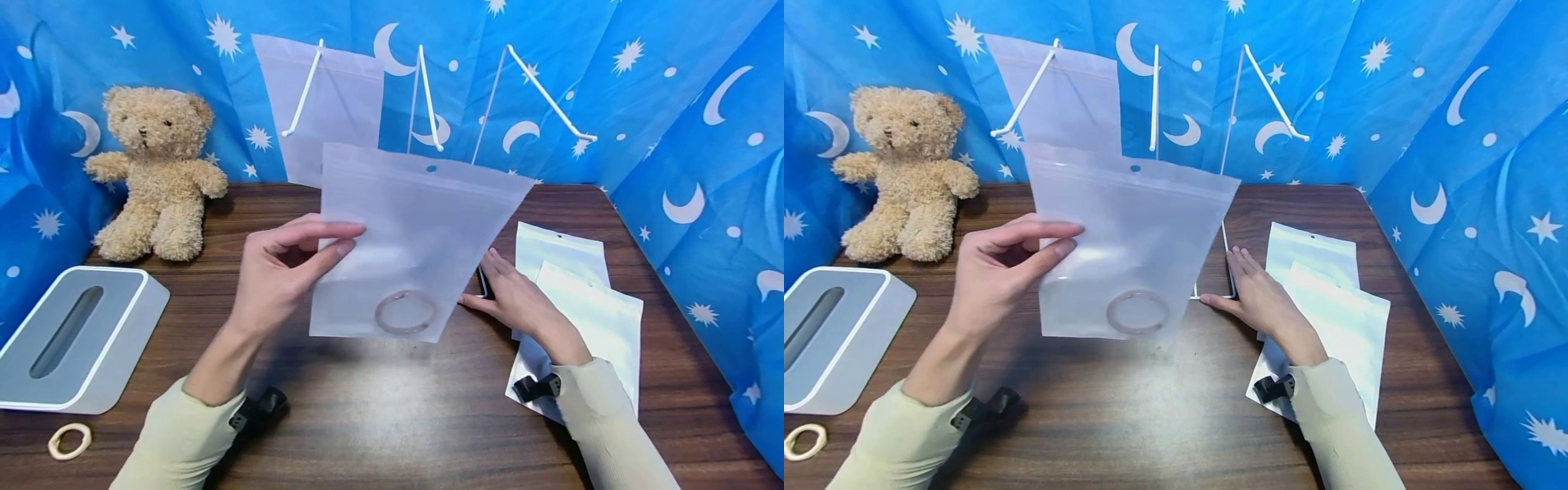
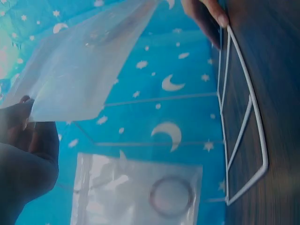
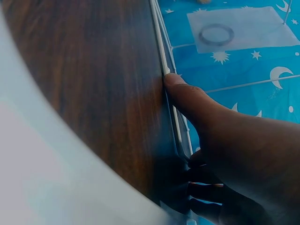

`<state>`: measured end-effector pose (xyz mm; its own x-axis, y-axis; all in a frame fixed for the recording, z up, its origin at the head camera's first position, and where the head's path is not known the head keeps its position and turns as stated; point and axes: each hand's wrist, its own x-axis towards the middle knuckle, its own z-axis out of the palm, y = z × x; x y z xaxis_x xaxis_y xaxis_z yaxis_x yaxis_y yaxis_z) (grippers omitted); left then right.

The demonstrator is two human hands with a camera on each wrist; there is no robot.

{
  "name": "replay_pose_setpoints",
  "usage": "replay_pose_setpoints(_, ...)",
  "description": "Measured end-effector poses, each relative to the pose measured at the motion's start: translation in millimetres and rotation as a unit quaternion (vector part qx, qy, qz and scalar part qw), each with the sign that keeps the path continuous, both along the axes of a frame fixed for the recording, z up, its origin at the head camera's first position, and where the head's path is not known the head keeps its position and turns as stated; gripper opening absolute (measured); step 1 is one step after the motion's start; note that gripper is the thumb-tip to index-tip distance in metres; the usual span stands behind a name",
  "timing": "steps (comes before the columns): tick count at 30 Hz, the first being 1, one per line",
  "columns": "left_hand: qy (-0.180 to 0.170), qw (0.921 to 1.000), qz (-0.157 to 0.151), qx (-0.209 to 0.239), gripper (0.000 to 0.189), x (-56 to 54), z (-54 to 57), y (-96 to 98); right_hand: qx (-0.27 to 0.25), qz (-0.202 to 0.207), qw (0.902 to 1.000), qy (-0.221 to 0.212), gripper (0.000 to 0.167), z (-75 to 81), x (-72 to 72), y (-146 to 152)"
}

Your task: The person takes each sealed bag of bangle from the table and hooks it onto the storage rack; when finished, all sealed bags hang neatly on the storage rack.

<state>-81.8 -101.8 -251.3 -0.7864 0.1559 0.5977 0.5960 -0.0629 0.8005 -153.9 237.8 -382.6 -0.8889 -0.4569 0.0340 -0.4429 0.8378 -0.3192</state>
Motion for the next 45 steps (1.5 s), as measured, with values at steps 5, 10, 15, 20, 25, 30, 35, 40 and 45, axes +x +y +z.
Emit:
replay_pose_setpoints(5, -0.02, 0.9997, 0.012, 0.005, 0.018, -7.3, 0.0, 10.6, -0.011, 0.025, 0.9994, 0.021, 0.094, -4.1, 0.7, 3.0)
replay_pose_setpoints(10, -0.029, 0.9993, 0.019, 0.012, 0.018, -14.1, -0.7, 12.5, 0.011, -0.02, 0.9995, -0.022, 0.1, -2.3, 0.3, -0.2)
replay_pose_setpoints(15, -0.038, 0.9991, 0.015, 0.011, 0.018, -18.0, -1.8, 13.6, 0.028, -0.046, 0.9975, -0.045, 0.104, 0.6, -0.7, -2.4)
replay_pose_setpoints(20, -0.044, 0.9988, 0.005, 0.023, 0.018, -20.7, -1.2, 14.7, 0.03, -0.045, 0.9977, -0.041, 0.103, 1.4, -0.4, -3.0)
replay_pose_setpoints(25, -0.037, 0.9987, 0.004, 0.035, 0.019, -26.6, -6.8, 13.4, 0.026, -0.044, 0.9978, -0.041, 0.104, 1.5, -0.7, -3.1)
replay_pose_setpoints(30, -0.045, 0.9981, 0.012, 0.04, 0.021, -38.0, -18.6, 10.2, 0.026, -0.046, 0.9976, -0.045, 0.104, 1.1, -0.4, -2.6)
replay_pose_setpoints(35, -0.058, 0.9972, 0.022, 0.041, 0.021, -46.0, -18.9, 15.1, 0.028, -0.048, 0.9975, -0.043, 0.104, 2.0, 0.1, 0.8)
replay_pose_setpoints(40, -0.061, 0.9963, 0.041, 0.046, 0.02, -52.4, -11.0, 21.9, 0.029, -0.049, 0.9973, -0.045, 0.104, 2.1, 1.4, 0.3)
replay_pose_setpoints(45, -0.032, 0.9949, 0.082, 0.05, 0.019, -75.4, -12.6, 27.3, 0.031, -0.043, 0.998, -0.035, 0.102, 2.7, 1.5, -2.3)
